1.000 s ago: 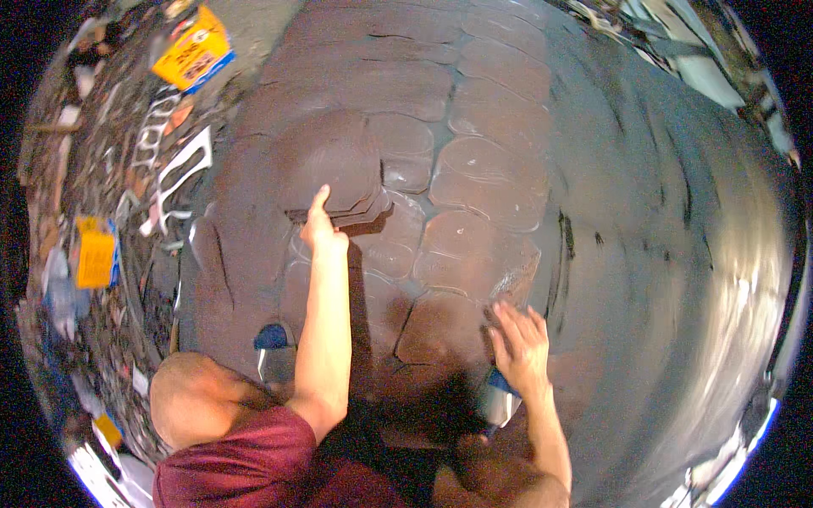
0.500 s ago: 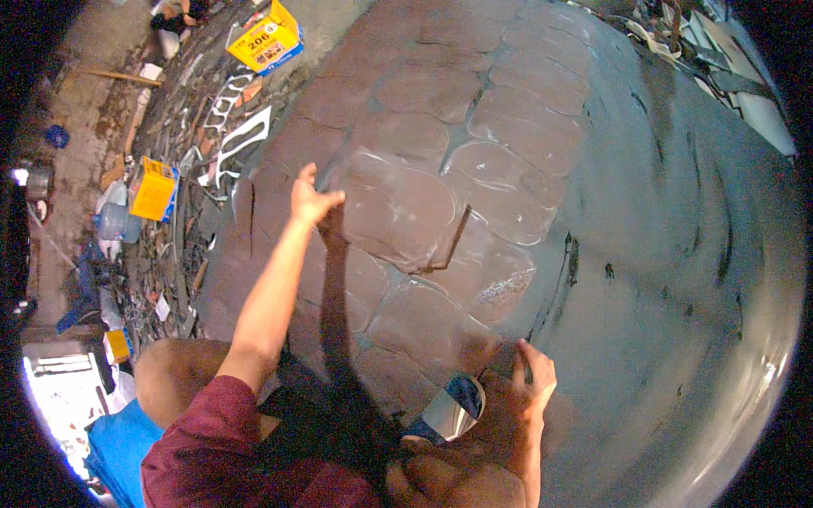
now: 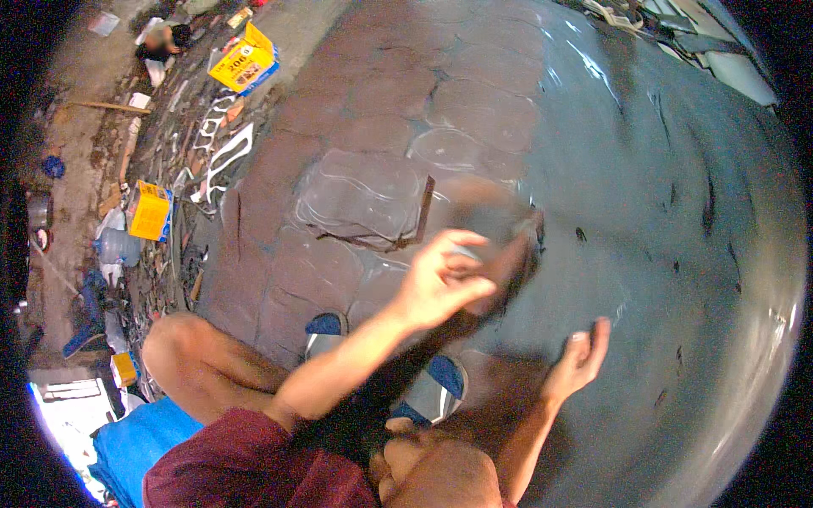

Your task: The person arranges brown, irregularly shaped tiles on a large flat surface, pressing them into place and adjusting their positions to form a pattern. The person handles the tiles one at a time, occasionally lifting and repositioning them.

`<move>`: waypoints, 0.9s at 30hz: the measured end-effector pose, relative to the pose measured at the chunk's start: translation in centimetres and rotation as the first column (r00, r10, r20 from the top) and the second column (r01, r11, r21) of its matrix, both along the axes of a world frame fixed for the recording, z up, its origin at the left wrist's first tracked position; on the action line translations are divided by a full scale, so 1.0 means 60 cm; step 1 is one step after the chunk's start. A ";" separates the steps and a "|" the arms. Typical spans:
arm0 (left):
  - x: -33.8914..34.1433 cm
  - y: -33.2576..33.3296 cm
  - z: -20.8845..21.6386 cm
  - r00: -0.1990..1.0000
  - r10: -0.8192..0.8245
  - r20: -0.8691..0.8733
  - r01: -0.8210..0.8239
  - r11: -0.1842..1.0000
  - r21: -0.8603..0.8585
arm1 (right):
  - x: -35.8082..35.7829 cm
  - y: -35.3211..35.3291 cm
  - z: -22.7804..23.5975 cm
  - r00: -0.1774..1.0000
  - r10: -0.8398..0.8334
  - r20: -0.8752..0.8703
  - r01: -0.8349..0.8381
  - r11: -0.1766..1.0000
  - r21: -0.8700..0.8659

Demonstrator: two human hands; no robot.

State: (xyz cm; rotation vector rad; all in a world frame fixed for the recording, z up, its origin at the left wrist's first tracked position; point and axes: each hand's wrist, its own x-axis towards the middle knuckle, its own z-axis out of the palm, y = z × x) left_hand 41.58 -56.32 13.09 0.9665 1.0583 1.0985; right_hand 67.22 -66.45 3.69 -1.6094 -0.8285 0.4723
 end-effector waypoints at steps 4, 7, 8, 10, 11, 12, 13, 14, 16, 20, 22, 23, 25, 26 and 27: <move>0.101 -0.059 -0.036 0.994 0.090 0.070 -0.081 0.990 -0.119 | 0.108 0.023 0.082 0.794 0.004 -0.608 -0.007 1.000 -0.003; 0.084 -0.083 -0.118 0.966 0.201 -0.159 -0.221 0.968 -0.121 | 0.125 0.013 0.098 0.935 0.186 -0.303 -0.221 0.971 -0.086; 0.078 -0.090 -0.141 0.961 0.193 -0.200 -0.232 0.953 -0.193 | 0.130 0.006 0.085 0.968 0.231 -0.103 -0.249 0.936 -0.247; 0.037 -0.109 -0.223 0.965 0.066 -0.255 -0.138 0.951 -0.276 | 0.094 0.016 0.068 0.948 0.298 -0.117 -0.318 0.915 -0.249; 0.037 -0.109 -0.220 0.943 -0.088 -0.322 -0.057 0.908 -0.414 | 0.098 0.005 0.047 0.952 0.286 -0.108 -0.305 0.914 -0.268; 0.022 -0.115 -0.244 0.933 -0.159 -0.323 0.013 0.912 -0.411 | 0.105 -0.004 0.017 0.947 0.305 -0.103 -0.322 0.889 -0.327; 0.016 -0.123 -0.250 0.919 -0.178 -0.351 0.014 0.906 -0.422 | 0.092 -0.005 0.010 0.959 0.270 -0.092 -0.284 0.888 -0.361; 0.012 -0.131 -0.256 0.905 -0.197 -0.378 0.015 0.901 -0.434 | 0.079 -0.006 0.005 0.969 0.236 -0.077 -0.248 0.885 -0.395; 0.023 -0.144 -0.264 0.932 -0.121 -0.342 -0.046 0.896 -0.443 | 0.073 -0.013 0.004 0.983 0.182 -0.013 -0.168 0.879 -0.446; 0.031 -0.158 -0.278 0.884 -0.110 -0.454 -0.080 0.922 -0.379 | 0.068 -0.015 -0.001 0.984 0.174 0.027 -0.142 0.873 -0.466; 0.038 -0.169 -0.288 0.898 -0.003 -0.440 -0.157 0.932 -0.327 | 0.075 -0.015 -0.005 0.982 0.188 0.013 -0.161 0.873 -0.460; 0.044 -0.173 -0.289 0.897 0.026 -0.442 -0.183 0.930 -0.318 | 0.084 -0.018 -0.016 0.983 0.184 -0.010 -0.169 0.880 -0.445; 0.053 -0.173 -0.286 0.875 0.049 -0.481 -0.209 0.935 -0.285 | 0.097 -0.017 -0.031 0.977 0.209 0.050 -0.163 0.872 -0.461; 0.057 -0.174 -0.280 0.832 0.043 -0.553 -0.185 0.961 -0.204 | 0.102 -0.020 -0.031 0.974 0.218 0.068 -0.159 0.861 -0.483; 0.062 -0.176 -0.274 0.783 0.044 -0.620 -0.153 0.981 -0.123 | 0.106 -0.023 -0.031 0.970 0.229 0.086 -0.156 0.849 -0.504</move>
